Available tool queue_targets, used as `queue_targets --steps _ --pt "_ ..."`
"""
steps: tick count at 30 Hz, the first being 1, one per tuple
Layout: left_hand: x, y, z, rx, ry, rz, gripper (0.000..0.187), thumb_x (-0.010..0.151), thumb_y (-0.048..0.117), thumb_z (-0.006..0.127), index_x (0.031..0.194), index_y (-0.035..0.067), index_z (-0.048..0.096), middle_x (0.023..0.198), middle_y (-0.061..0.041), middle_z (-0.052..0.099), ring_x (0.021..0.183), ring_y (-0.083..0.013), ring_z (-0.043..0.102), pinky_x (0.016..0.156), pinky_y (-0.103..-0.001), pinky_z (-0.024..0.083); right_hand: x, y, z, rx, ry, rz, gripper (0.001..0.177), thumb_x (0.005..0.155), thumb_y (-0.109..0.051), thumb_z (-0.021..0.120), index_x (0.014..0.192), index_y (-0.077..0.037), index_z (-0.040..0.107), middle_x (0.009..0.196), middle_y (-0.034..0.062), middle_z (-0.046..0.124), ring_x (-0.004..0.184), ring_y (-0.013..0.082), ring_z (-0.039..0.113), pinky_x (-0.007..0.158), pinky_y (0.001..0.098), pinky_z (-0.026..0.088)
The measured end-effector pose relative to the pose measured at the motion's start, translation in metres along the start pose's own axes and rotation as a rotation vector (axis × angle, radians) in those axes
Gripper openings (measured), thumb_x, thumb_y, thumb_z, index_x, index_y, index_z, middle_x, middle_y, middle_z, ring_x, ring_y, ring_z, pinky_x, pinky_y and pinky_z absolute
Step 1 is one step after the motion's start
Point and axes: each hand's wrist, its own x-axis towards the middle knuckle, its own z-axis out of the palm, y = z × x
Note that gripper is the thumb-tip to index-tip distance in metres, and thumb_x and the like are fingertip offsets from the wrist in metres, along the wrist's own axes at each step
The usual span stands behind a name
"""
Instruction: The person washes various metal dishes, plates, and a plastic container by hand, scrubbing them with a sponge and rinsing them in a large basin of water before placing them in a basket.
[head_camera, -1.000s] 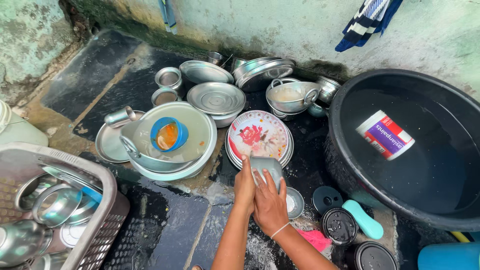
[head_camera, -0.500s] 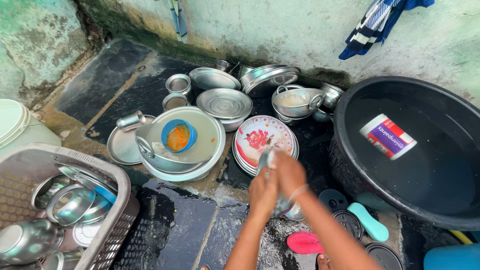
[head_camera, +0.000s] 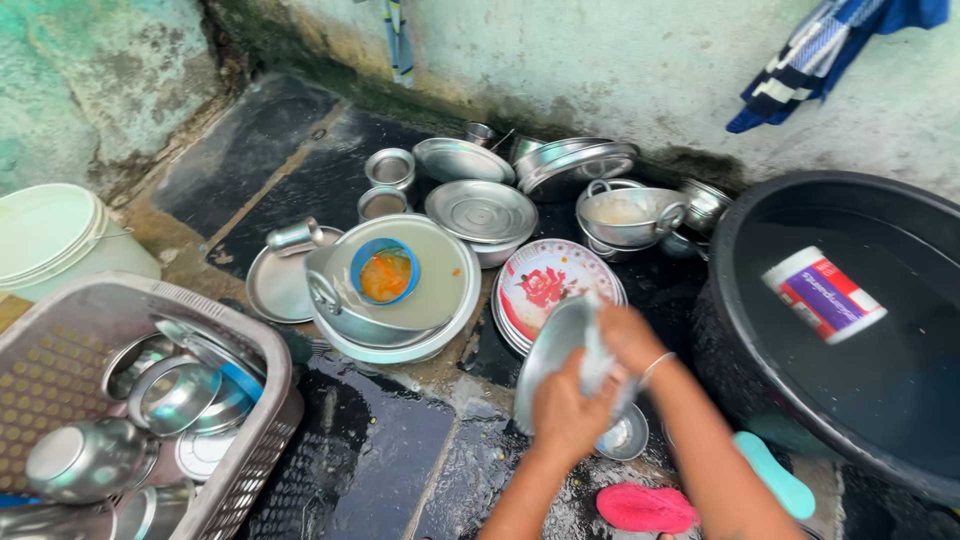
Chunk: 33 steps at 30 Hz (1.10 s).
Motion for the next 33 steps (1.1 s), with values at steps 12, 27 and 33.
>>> queue_targets --steps 12,27,33 --pt "0.035 -0.070 0.008 -0.966 0.077 -0.395 0.072 0.094 0.065 0.056 0.129 0.003 0.064 0.113 -0.018 0.069 0.101 -0.0259 0.066 0.088 -0.041 0.054 -0.133 -0.003 0.093 -0.733 0.197 -0.488 0.067 0.075 -0.016 0.064 0.138 0.000 0.046 0.147 0.0239 0.046 0.144 0.0367 0.038 0.114 0.0699 0.018" --pt "0.038 -0.067 0.027 -0.774 -0.234 -0.219 0.078 0.098 0.069 0.048 0.136 0.001 0.059 0.120 -0.013 0.071 0.114 -0.0255 0.067 0.097 -0.038 0.050 -0.090 0.004 0.057 -0.406 0.432 -0.372 0.051 0.098 -0.014 0.048 0.146 0.002 0.047 0.150 0.0229 0.052 0.144 0.0391 0.045 0.121 0.0558 0.027" --pt "0.032 -0.082 0.014 -0.746 -0.087 -0.369 0.072 0.095 0.063 0.049 0.141 0.007 0.056 0.127 -0.006 0.068 0.122 -0.0203 0.063 0.101 -0.036 0.048 -0.123 -0.017 0.083 -0.625 0.280 -0.519 0.071 0.081 -0.021 0.060 0.141 0.011 0.038 0.146 0.0334 0.045 0.140 0.0451 0.041 0.110 0.0691 0.018"
